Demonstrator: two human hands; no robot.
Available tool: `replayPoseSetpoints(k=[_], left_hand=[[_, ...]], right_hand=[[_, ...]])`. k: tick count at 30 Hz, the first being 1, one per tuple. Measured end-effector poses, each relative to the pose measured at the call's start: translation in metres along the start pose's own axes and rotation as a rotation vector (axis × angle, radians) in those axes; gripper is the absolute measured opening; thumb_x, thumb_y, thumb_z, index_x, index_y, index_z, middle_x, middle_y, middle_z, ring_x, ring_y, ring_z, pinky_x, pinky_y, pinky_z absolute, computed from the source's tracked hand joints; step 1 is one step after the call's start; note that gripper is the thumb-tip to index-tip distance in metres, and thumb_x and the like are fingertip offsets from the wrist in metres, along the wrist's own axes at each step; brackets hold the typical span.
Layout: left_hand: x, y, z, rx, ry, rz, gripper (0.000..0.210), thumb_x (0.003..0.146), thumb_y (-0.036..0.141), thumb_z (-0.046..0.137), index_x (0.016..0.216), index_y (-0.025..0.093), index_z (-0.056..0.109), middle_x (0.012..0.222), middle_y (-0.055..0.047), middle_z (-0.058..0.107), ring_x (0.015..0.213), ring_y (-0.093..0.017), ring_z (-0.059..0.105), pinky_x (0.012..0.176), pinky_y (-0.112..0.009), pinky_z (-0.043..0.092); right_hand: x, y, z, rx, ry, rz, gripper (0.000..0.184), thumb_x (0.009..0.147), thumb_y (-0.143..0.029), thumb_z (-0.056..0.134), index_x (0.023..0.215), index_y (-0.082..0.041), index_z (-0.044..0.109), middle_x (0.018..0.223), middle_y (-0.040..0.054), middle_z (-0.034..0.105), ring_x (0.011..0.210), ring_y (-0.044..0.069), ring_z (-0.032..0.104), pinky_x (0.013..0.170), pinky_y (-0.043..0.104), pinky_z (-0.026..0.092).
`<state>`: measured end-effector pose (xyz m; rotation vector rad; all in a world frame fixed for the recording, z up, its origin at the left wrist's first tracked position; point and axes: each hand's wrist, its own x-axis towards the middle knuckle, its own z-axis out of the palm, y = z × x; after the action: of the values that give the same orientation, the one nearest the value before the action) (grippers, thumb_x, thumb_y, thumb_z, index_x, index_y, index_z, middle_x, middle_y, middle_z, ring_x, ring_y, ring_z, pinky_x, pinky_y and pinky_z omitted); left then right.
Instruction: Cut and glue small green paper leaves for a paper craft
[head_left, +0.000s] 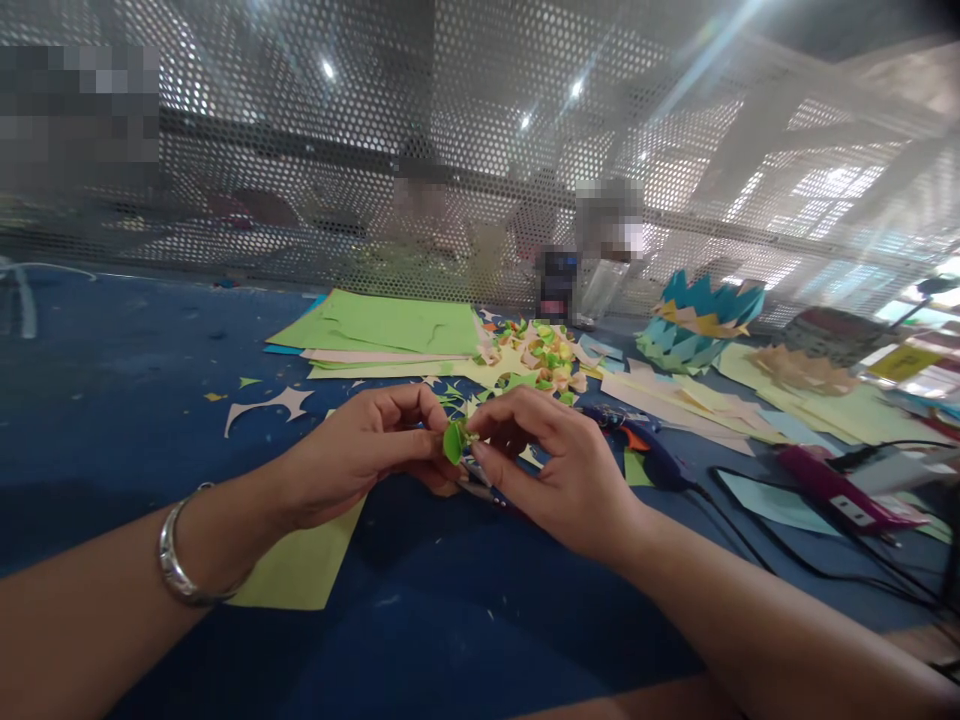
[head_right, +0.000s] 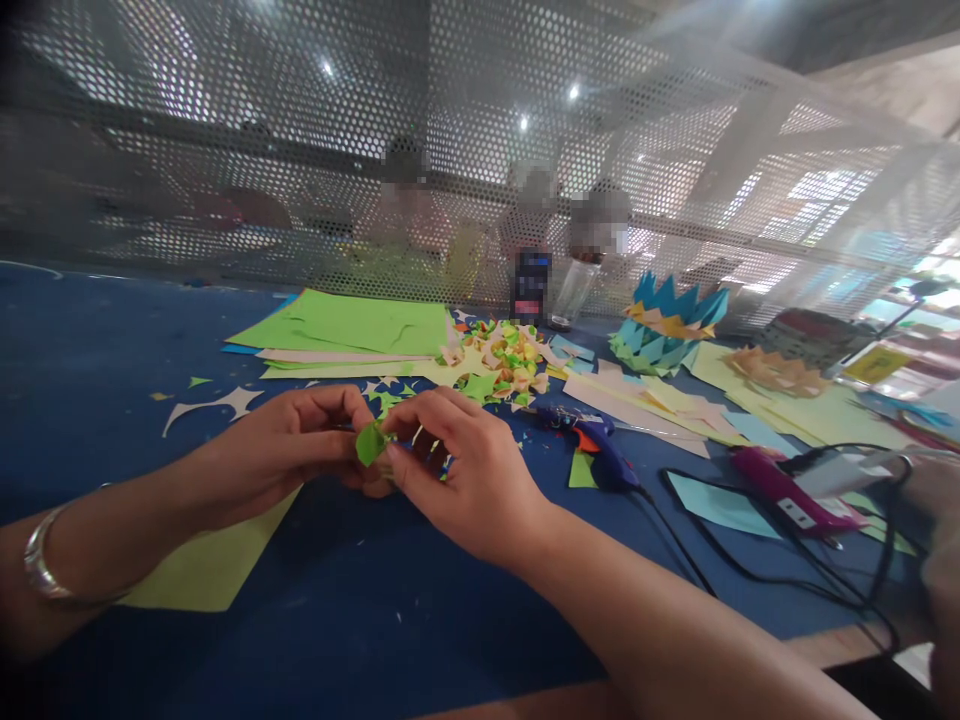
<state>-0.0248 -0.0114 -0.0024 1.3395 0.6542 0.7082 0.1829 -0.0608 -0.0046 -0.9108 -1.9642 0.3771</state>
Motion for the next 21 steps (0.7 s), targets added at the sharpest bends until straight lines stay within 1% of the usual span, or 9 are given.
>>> replayPoseSetpoints(k=[8, 16, 21], left_hand=[[-0.0014, -0.0003, -0.0006, -0.072, -0.020, 0.009, 0.013, 0.084, 0.016, 0.073, 0.081, 0.016, 0.061, 0.076, -0.002, 0.072, 0.070, -0.012, 0.070, 0.065, -0.020, 0.056], [-0.0007, 0.0002, 0.0014, -0.059, -0.010, 0.041, 0.017, 0.081, 0.020, 0.078, 0.080, 0.016, 0.061, 0.075, -0.001, 0.071, 0.068, -0.012, 0.070, 0.065, -0.022, 0.057], [0.0000, -0.0008, 0.0024, -0.060, -0.010, 0.044, 0.017, 0.080, 0.019, 0.078, 0.078, 0.015, 0.062, 0.075, -0.002, 0.072, 0.069, -0.013, 0.070, 0.068, -0.024, 0.058]], right_hand=[[-0.0004, 0.0006, -0.0005, -0.047, 0.009, 0.002, 0.014, 0.088, -0.013, 0.062, 0.100, -0.020, 0.063, 0.088, 0.0001, 0.064, 0.077, 0.011, 0.059, 0.068, 0.025, 0.050], [-0.0016, -0.0032, 0.0008, 0.017, 0.015, 0.026, 0.019, 0.086, -0.014, 0.064, 0.104, -0.019, 0.063, 0.090, 0.0005, 0.063, 0.073, 0.009, 0.060, 0.064, 0.022, 0.051], [-0.0012, -0.0019, 0.0019, 0.007, 0.008, 0.016, 0.018, 0.086, -0.013, 0.064, 0.102, -0.020, 0.063, 0.090, 0.0003, 0.063, 0.072, 0.009, 0.060, 0.065, 0.022, 0.051]])
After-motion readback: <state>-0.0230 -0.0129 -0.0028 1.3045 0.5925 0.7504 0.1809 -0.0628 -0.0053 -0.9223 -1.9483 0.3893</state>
